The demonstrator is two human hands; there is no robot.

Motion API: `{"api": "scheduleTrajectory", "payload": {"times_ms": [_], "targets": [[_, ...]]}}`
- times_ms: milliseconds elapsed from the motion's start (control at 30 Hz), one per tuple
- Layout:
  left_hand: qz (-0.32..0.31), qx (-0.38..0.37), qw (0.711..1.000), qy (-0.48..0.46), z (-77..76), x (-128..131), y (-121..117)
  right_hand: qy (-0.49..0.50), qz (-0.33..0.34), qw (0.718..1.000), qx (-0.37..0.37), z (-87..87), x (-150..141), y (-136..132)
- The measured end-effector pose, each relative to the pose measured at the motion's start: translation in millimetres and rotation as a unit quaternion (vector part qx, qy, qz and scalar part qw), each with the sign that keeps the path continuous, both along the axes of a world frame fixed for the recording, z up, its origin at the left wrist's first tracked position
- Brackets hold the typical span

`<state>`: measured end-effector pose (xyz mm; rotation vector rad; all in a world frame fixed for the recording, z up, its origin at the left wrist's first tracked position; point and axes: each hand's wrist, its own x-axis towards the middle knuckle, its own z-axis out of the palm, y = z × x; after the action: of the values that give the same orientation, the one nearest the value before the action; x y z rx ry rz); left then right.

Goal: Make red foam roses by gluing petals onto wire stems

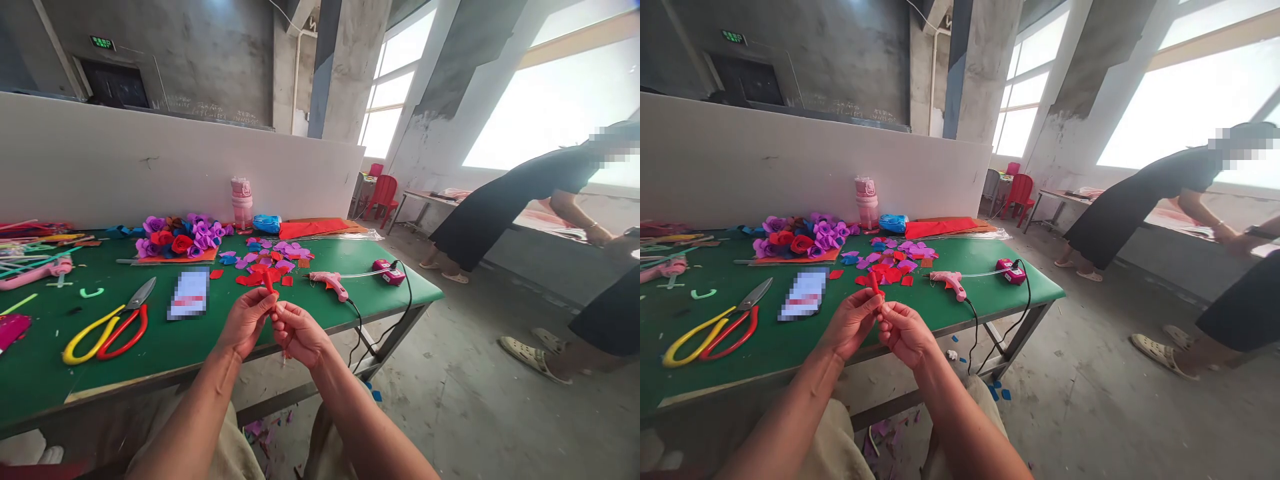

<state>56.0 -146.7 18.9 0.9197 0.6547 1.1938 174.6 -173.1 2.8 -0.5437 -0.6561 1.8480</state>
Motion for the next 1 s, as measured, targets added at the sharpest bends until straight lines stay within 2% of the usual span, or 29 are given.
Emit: {"api": "scheduleTrajectory", "payload": {"times_ms": [67,167,200,367,600,733,900,1000], "targets": [[0.02,0.01,1.0,0.02,0.3,-0.4,0.5,-0.064,-0.059,0.996,0.031,0.8,2.9,1.1],[0.043,0.039,0.995,0.076,0.4,-1.5,0.5,-0.164,-0.145,0.974,0.066,5.2,9.6,6.3],[0.034,0.045,0.994,0.094,0.4,-1.9,0.1,-0.183,-0.142,0.969,0.079,7.3,12.1,8.6],[-0.056,0.047,0.987,0.14,1.3,-3.9,-3.9,-0.196,-0.033,0.97,0.138,16.6,21.5,18.0],[-0.087,0.015,0.989,0.122,2.5,-3.5,-6.0,-0.191,0.001,0.97,0.15,27.1,29.4,18.4],[-0.09,0.004,0.988,0.122,2.5,-3.4,-5.7,-0.201,-0.04,0.965,0.162,29.4,31.3,18.0],[-0.085,0.0,0.989,0.125,2.7,-3.1,-5.4,-0.27,-0.126,0.936,0.187,28.6,29.4,18.3],[-0.067,0.007,0.989,0.128,2.7,-2.3,-4.9,-0.29,-0.156,0.926,0.183,28.4,29.0,17.9]]}}
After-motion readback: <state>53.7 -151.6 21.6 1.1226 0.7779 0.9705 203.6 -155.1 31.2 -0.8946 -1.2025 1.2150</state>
